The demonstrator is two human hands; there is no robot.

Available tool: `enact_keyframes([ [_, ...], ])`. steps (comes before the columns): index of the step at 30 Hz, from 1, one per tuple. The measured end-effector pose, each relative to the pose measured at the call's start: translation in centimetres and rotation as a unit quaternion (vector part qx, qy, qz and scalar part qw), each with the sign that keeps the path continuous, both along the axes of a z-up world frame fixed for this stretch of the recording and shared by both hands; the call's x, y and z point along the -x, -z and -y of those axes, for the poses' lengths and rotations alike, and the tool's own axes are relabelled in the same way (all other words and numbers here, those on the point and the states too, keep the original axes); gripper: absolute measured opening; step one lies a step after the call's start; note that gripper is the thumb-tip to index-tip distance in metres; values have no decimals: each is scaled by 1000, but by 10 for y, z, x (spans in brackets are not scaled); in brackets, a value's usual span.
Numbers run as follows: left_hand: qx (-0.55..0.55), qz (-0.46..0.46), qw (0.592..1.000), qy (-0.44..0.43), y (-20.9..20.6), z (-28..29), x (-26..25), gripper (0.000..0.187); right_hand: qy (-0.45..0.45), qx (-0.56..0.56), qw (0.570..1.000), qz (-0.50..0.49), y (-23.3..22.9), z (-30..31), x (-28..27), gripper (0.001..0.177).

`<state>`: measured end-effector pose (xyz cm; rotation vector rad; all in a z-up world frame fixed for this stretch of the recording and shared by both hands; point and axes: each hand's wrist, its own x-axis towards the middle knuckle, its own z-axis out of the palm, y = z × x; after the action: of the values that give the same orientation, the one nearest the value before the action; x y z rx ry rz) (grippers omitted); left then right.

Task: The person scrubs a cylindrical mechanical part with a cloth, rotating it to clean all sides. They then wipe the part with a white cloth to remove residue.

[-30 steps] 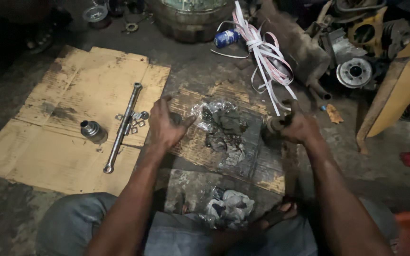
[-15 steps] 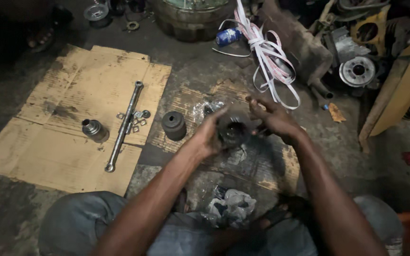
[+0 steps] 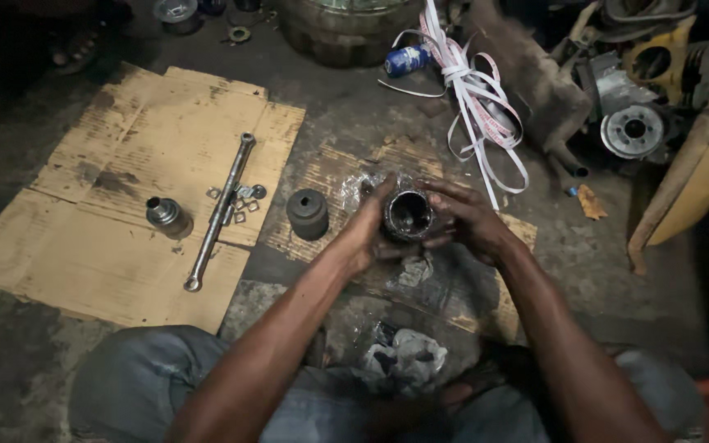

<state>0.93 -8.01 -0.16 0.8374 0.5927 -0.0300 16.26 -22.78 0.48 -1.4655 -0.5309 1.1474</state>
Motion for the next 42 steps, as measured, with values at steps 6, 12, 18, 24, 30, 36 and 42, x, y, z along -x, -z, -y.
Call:
enact_keyframes([
  [6,-86,-63,991,82,-9,2,12,94,39,5,998,-42,9,-2,7,63],
  [12,-338,-157,919,132,1,-10,8,97,53,38,997,-45,29,-4,6,65],
  [18,-234,29,963,133,-13,-15,15,95,61,7,997,-52,38,-3,8,67],
  [24,-415,140,871,224,-27,-19,17,103,31,5,995,-100,2,-2,17,75],
  [30,-446,104,864,208,-15,-24,13,105,13,8,998,-61,-5,-3,16,79],
  [36,-471,135,846,208,-8,-28,10,106,73,36,994,-77,0,-8,20,72],
  [42,-492,147,846,142,8,-22,-3,117,70,20,990,-121,3,-12,25,59],
])
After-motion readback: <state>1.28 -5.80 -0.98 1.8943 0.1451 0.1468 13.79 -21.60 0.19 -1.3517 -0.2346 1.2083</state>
